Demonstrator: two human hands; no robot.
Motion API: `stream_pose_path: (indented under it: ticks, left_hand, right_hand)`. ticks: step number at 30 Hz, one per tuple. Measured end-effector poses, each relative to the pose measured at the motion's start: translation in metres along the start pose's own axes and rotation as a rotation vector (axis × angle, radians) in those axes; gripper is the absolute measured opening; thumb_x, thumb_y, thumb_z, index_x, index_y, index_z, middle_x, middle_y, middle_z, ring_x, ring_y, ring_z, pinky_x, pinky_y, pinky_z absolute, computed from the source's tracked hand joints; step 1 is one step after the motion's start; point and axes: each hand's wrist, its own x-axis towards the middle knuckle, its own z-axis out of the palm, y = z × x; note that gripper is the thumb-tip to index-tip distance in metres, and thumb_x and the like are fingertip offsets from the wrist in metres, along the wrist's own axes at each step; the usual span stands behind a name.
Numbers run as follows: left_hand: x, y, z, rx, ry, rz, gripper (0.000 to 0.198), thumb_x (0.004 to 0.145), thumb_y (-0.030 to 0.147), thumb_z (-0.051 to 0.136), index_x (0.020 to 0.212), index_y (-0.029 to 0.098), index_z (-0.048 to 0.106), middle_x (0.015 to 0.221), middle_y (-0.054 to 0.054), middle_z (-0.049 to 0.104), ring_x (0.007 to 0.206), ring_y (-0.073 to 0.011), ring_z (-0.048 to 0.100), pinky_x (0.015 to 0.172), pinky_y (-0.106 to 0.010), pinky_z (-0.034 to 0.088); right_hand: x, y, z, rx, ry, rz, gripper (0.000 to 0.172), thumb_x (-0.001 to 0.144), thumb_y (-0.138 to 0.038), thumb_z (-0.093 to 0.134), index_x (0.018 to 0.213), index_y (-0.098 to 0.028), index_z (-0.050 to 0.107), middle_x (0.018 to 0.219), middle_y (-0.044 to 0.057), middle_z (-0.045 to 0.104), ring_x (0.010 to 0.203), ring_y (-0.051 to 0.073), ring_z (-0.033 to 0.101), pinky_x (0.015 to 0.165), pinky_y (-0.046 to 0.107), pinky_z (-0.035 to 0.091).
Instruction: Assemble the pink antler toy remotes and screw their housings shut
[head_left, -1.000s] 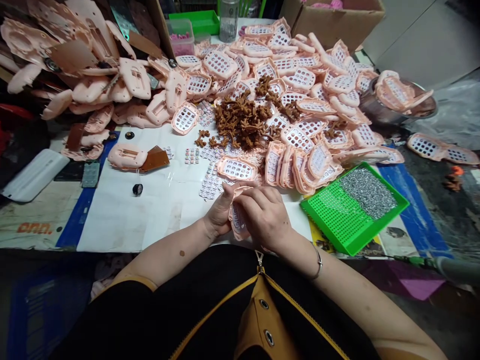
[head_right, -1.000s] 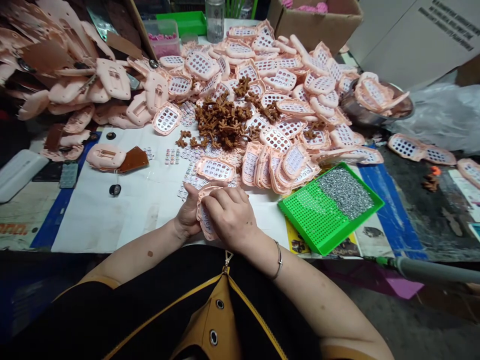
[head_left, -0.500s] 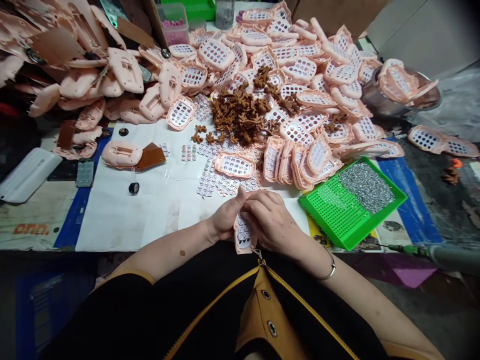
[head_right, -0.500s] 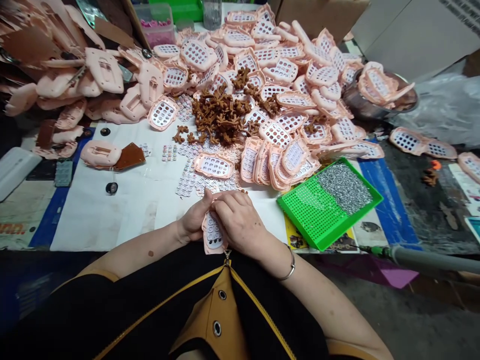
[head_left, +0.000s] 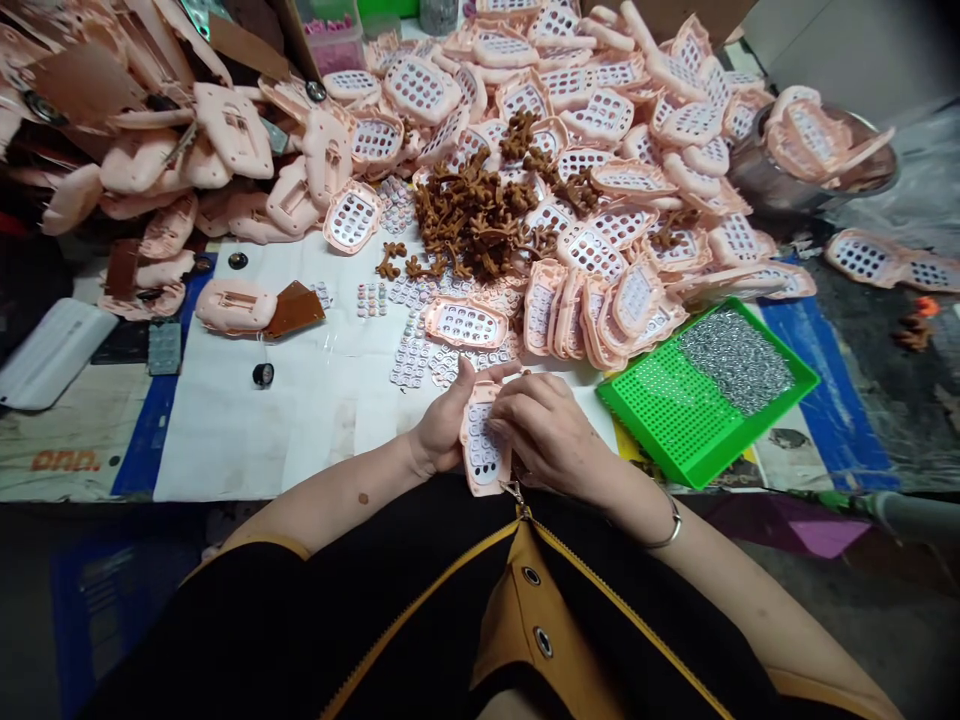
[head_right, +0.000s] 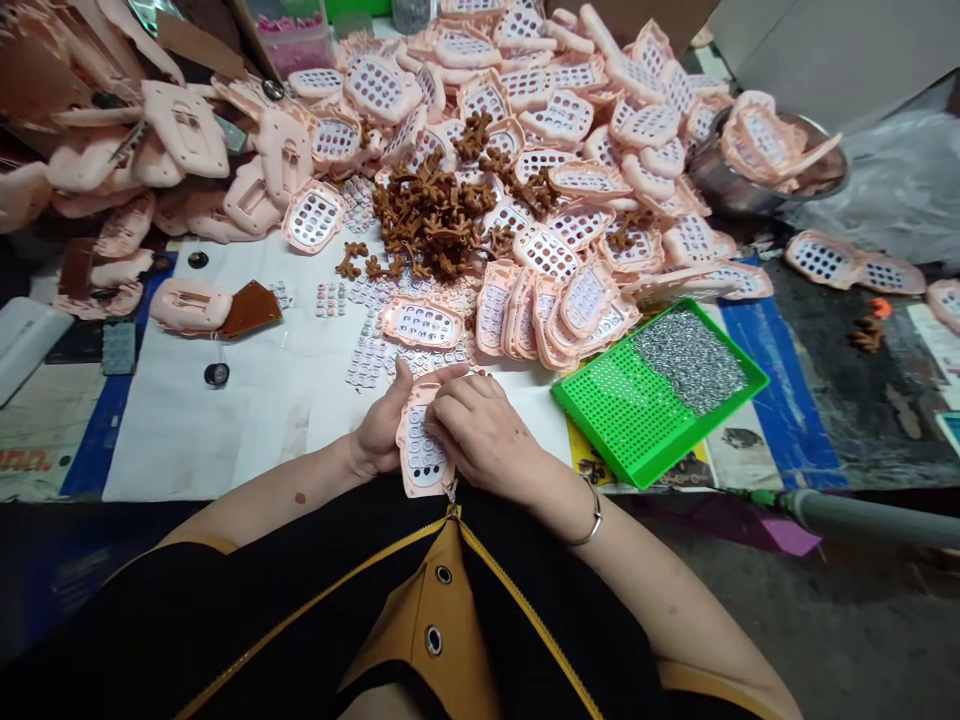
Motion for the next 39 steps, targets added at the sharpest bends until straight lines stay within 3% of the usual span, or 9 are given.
stream_pose_path:
  ticks: [1,5,7,10,13,16,25,31,39]
  left_hand:
    - [0.0,0.001,0.0,-0.002,0.026,0.026,0.075,0.071,0.075,0.064,0.115,0.015,0.061,0.088,-0.007,0.066,0.079,-0.0197,0.066,0.073,-0.031,0.053]
    - [0.001,0.006,0.001,0.042,0.186,0.234,0.073,0.065,0.076,0.068,0.108,0.017,0.062,0.077,0.0,0.059,0.065,-0.0124,0.059,0.063,-0.026,0.051]
    - [0.002,0.009,0.0,0.082,0.234,0.325,0.073,0.062,0.077,0.069,0.103,0.017,0.063,0.078,0.001,0.057,0.065,-0.0111,0.058,0.063,-0.024,0.05]
    - [0.001,0.013,0.0,0.171,0.196,0.345,0.064,0.063,0.069,0.075,0.101,0.019,0.063,0.084,0.0,0.061,0.071,-0.0129,0.061,0.064,-0.025,0.052]
    - [-0.001,0.015,0.004,0.262,0.171,0.308,0.053,0.061,0.048,0.087,0.098,0.018,0.063,0.087,-0.001,0.064,0.075,-0.0141,0.062,0.066,-0.027,0.053]
    - [-0.001,0.014,0.007,0.296,0.203,0.325,0.05,0.06,0.039,0.088,0.098,0.017,0.065,0.085,0.0,0.066,0.074,-0.0132,0.062,0.068,-0.026,0.053]
    - [0.005,0.005,0.006,0.367,0.226,0.386,0.042,0.066,0.035,0.082,0.101,0.017,0.065,0.086,-0.001,0.069,0.073,-0.0139,0.062,0.071,-0.027,0.052]
    - [0.007,-0.001,-0.001,0.433,0.24,0.443,0.029,0.076,0.03,0.073,0.101,0.019,0.064,0.086,-0.001,0.067,0.076,-0.0136,0.061,0.073,-0.027,0.052]
    - [0.009,-0.003,0.002,0.435,0.324,0.476,0.026,0.072,0.027,0.073,0.095,0.018,0.065,0.082,0.0,0.067,0.073,-0.0135,0.061,0.071,-0.025,0.051]
  right_hand:
    - [-0.002,-0.003,0.001,0.036,0.033,0.022,0.008,0.097,-0.024,0.05,0.096,-0.019,0.055,0.091,0.009,0.062,0.086,0.022,0.055,0.076,0.037,0.045]
    - [-0.004,-0.018,0.006,0.128,0.021,0.079,0.049,0.091,-0.046,0.059,0.126,-0.015,0.046,0.106,0.016,0.062,0.09,0.026,0.06,0.075,0.04,0.052]
    - [-0.002,-0.021,0.008,0.135,0.037,0.114,0.043,0.095,-0.041,0.052,0.129,-0.016,0.046,0.102,0.015,0.064,0.084,0.024,0.062,0.069,0.038,0.054]
    - [-0.002,-0.014,0.01,0.233,0.176,0.26,0.028,0.098,-0.03,0.044,0.123,-0.021,0.052,0.097,0.01,0.067,0.081,0.021,0.064,0.069,0.034,0.055]
    - [-0.008,-0.001,0.011,0.389,0.267,0.469,0.031,0.096,-0.035,0.049,0.124,-0.022,0.053,0.11,0.01,0.068,0.094,0.021,0.067,0.08,0.036,0.056]
    - [-0.013,0.006,0.015,0.524,0.274,0.601,0.041,0.093,-0.042,0.054,0.128,-0.02,0.052,0.12,0.012,0.066,0.104,0.023,0.065,0.088,0.04,0.055]
    - [-0.005,0.006,0.023,0.754,0.286,0.806,0.035,0.086,-0.053,0.06,0.099,-0.021,0.06,0.081,0.003,0.065,0.069,0.017,0.059,0.062,0.03,0.049]
    - [-0.002,0.008,0.031,0.741,0.289,0.853,0.033,0.084,-0.051,0.062,0.095,-0.02,0.057,0.08,0.0,0.059,0.068,0.014,0.053,0.062,0.029,0.045]
    - [0.007,0.005,0.04,0.782,0.311,0.927,0.028,0.081,-0.048,0.061,0.087,-0.022,0.053,0.073,-0.002,0.052,0.063,0.014,0.049,0.057,0.027,0.043]
